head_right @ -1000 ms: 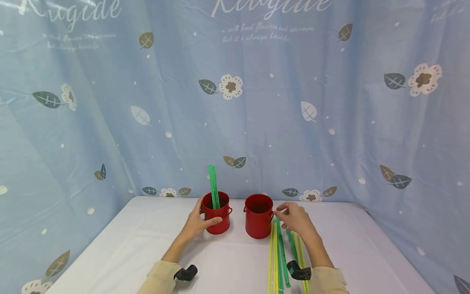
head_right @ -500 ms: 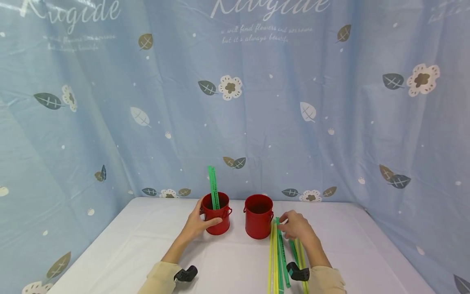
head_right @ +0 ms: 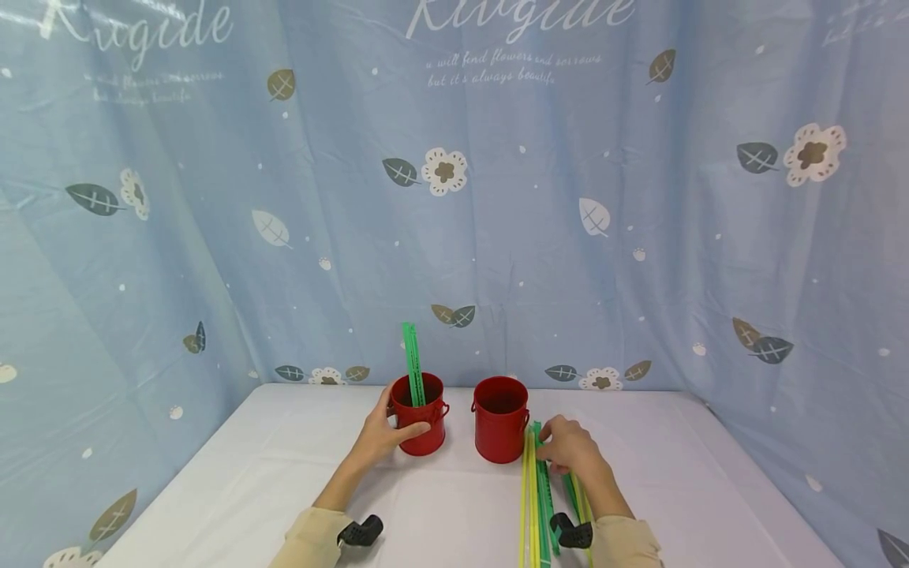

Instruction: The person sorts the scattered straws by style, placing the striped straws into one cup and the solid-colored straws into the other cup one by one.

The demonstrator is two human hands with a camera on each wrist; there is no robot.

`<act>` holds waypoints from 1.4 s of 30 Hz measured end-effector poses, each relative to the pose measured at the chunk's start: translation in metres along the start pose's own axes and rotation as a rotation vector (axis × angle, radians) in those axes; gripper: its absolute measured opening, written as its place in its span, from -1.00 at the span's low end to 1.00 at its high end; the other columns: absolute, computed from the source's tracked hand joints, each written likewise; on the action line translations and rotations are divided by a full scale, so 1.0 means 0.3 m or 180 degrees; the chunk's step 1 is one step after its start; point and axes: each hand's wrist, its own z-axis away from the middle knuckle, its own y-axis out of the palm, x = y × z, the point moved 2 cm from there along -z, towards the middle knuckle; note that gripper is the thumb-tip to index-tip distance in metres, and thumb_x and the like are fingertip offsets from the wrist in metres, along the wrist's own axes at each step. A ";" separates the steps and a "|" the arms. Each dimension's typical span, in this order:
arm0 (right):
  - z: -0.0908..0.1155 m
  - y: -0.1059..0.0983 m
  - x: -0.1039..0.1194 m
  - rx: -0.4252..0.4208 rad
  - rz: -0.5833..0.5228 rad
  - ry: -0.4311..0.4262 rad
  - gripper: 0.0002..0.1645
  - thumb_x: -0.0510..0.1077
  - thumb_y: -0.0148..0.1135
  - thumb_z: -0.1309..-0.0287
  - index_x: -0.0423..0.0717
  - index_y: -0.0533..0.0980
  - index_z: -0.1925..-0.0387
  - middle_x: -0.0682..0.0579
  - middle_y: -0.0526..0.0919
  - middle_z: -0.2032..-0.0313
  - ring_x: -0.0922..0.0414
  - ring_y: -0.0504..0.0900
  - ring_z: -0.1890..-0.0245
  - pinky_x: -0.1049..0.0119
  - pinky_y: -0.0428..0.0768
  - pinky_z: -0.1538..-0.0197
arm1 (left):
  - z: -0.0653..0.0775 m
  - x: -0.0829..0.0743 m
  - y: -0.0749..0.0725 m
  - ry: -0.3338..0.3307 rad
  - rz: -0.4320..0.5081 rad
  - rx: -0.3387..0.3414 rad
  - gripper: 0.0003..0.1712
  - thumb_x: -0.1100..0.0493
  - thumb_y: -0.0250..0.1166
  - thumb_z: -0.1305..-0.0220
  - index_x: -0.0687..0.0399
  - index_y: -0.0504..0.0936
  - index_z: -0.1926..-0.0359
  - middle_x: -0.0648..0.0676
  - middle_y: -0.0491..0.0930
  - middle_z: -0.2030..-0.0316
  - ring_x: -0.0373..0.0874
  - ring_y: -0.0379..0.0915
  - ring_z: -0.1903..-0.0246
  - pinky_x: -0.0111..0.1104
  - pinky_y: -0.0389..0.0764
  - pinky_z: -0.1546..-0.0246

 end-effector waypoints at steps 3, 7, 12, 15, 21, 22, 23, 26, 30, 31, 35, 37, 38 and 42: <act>-0.002 0.002 -0.003 -0.0013 -0.0012 0.0026 -0.60 -0.21 0.39 -0.05 -0.30 0.57 0.06 -0.04 0.62 0.47 0.14 0.56 0.68 0.37 0.59 0.55 | 0.001 -0.002 0.000 0.0019 0.0020 -0.0020 0.03 0.00 0.55 -0.02 -0.19 0.18 -0.45 0.01 0.42 -0.29 0.06 0.37 -0.22 0.00 0.55 -0.15; -0.006 0.000 -0.007 -0.0038 0.0034 0.0018 -0.59 -0.20 0.39 -0.03 -0.30 0.57 0.07 -0.04 0.62 0.47 0.15 0.55 0.69 0.38 0.58 0.56 | 0.013 -0.038 -0.003 0.0031 0.0040 -0.0034 0.02 0.07 0.53 -0.04 -0.07 0.17 -0.46 0.10 0.42 -0.30 0.12 0.37 -0.22 0.05 0.54 -0.15; -0.003 0.000 -0.004 -0.0062 0.0092 0.0024 -0.56 -0.21 0.41 -0.03 -0.32 0.56 0.04 -0.06 0.63 0.42 0.15 0.56 0.66 0.37 0.60 0.54 | 0.010 -0.027 -0.002 -0.0004 0.0022 0.0002 0.04 0.00 0.54 -0.03 -0.12 0.16 -0.46 0.04 0.41 -0.30 0.07 0.37 -0.23 -0.01 0.54 -0.16; 0.000 -0.002 -0.002 -0.0062 0.0096 0.0036 -0.54 -0.22 0.41 -0.01 -0.32 0.55 0.03 -0.09 0.63 0.39 0.15 0.58 0.64 0.37 0.62 0.52 | 0.004 -0.013 0.002 -0.0019 -0.0007 0.0012 0.05 -0.03 0.54 -0.02 -0.17 0.15 -0.46 0.00 0.41 -0.30 0.04 0.36 -0.23 -0.03 0.55 -0.15; 0.000 -0.005 -0.006 -0.0067 0.0103 0.0024 -0.55 -0.26 0.40 0.02 -0.34 0.55 0.05 -0.09 0.62 0.40 0.16 0.59 0.66 0.38 0.61 0.54 | 0.003 -0.013 0.004 -0.0016 -0.0013 0.0013 0.05 -0.04 0.54 -0.02 -0.18 0.15 -0.46 0.00 0.41 -0.30 0.05 0.36 -0.23 -0.02 0.56 -0.14; 0.001 -0.005 -0.006 -0.0074 0.0112 0.0026 -0.55 -0.26 0.40 0.02 -0.34 0.55 0.05 -0.08 0.61 0.40 0.16 0.59 0.66 0.38 0.61 0.55 | 0.004 -0.012 0.005 -0.0020 -0.0015 0.0013 0.05 -0.04 0.54 -0.02 -0.19 0.15 -0.46 0.00 0.41 -0.30 0.05 0.36 -0.23 -0.02 0.56 -0.13; 0.002 -0.005 -0.006 -0.0084 0.0122 0.0026 -0.55 -0.25 0.40 0.02 -0.35 0.55 0.05 -0.08 0.61 0.41 0.16 0.59 0.67 0.38 0.60 0.55 | 0.004 -0.011 0.005 -0.0024 -0.0019 0.0013 0.06 -0.05 0.54 -0.01 -0.19 0.14 -0.46 0.00 0.41 -0.30 0.05 0.36 -0.23 -0.02 0.56 -0.13; 0.007 -0.003 -0.003 -0.0114 0.0114 0.0053 -0.54 -0.25 0.40 0.01 -0.35 0.54 0.04 -0.09 0.60 0.40 0.15 0.57 0.67 0.39 0.59 0.55 | 0.004 -0.007 0.005 -0.0027 -0.0031 0.0010 0.06 -0.05 0.54 -0.02 -0.19 0.14 -0.47 0.01 0.40 -0.31 0.06 0.37 -0.23 -0.03 0.57 -0.12; 0.011 0.001 0.003 -0.0154 0.0095 0.0107 -0.54 -0.25 0.39 0.00 -0.36 0.53 0.03 -0.11 0.59 0.39 0.14 0.56 0.67 0.40 0.57 0.55 | 0.002 -0.004 0.005 -0.0035 -0.0044 0.0010 0.07 -0.06 0.54 -0.02 -0.18 0.13 -0.47 0.01 0.40 -0.31 0.06 0.36 -0.23 -0.03 0.57 -0.12; 0.011 0.002 0.003 -0.0167 0.0081 0.0124 -0.54 -0.25 0.39 0.00 -0.36 0.52 0.03 -0.11 0.58 0.39 0.14 0.55 0.67 0.40 0.57 0.55 | 0.002 -0.003 0.005 -0.0042 -0.0043 0.0008 0.07 -0.06 0.54 -0.02 -0.19 0.13 -0.47 0.01 0.40 -0.31 0.05 0.36 -0.22 -0.03 0.57 -0.12; 0.015 0.004 0.007 -0.0208 0.0083 0.0095 -0.55 -0.25 0.38 -0.01 -0.38 0.53 0.05 -0.11 0.58 0.42 0.15 0.56 0.69 0.40 0.57 0.57 | -0.001 0.002 0.007 -0.0047 -0.0019 -0.0007 0.06 -0.04 0.55 -0.01 -0.21 0.15 -0.46 -0.01 0.41 -0.30 0.05 0.36 -0.22 -0.02 0.56 -0.14; 0.016 0.004 0.008 -0.0217 0.0074 0.0087 -0.56 -0.26 0.38 -0.01 -0.40 0.53 0.06 -0.12 0.58 0.41 0.15 0.56 0.69 0.40 0.57 0.57 | 0.000 0.000 0.007 -0.0044 -0.0015 -0.0021 0.05 -0.01 0.55 -0.01 -0.20 0.15 -0.46 -0.01 0.41 -0.30 0.06 0.37 -0.22 -0.02 0.56 -0.13; 0.016 0.004 0.008 -0.0217 0.0074 0.0091 -0.56 -0.26 0.37 -0.01 -0.40 0.53 0.06 -0.12 0.58 0.41 0.15 0.56 0.69 0.40 0.57 0.57 | 0.001 -0.003 0.008 -0.0040 -0.0008 -0.0027 0.05 0.00 0.55 -0.01 -0.19 0.16 -0.46 0.00 0.41 -0.30 0.07 0.37 -0.22 -0.01 0.55 -0.13; 0.015 0.002 0.006 -0.0204 0.0055 0.0122 -0.57 -0.27 0.38 -0.01 -0.41 0.52 0.07 -0.16 0.58 0.37 0.16 0.58 0.69 0.40 0.58 0.58 | 0.014 -0.040 0.008 -0.0016 0.0031 -0.0042 0.05 0.09 0.53 -0.04 -0.06 0.14 -0.48 0.10 0.40 -0.31 0.15 0.36 -0.21 0.07 0.55 -0.11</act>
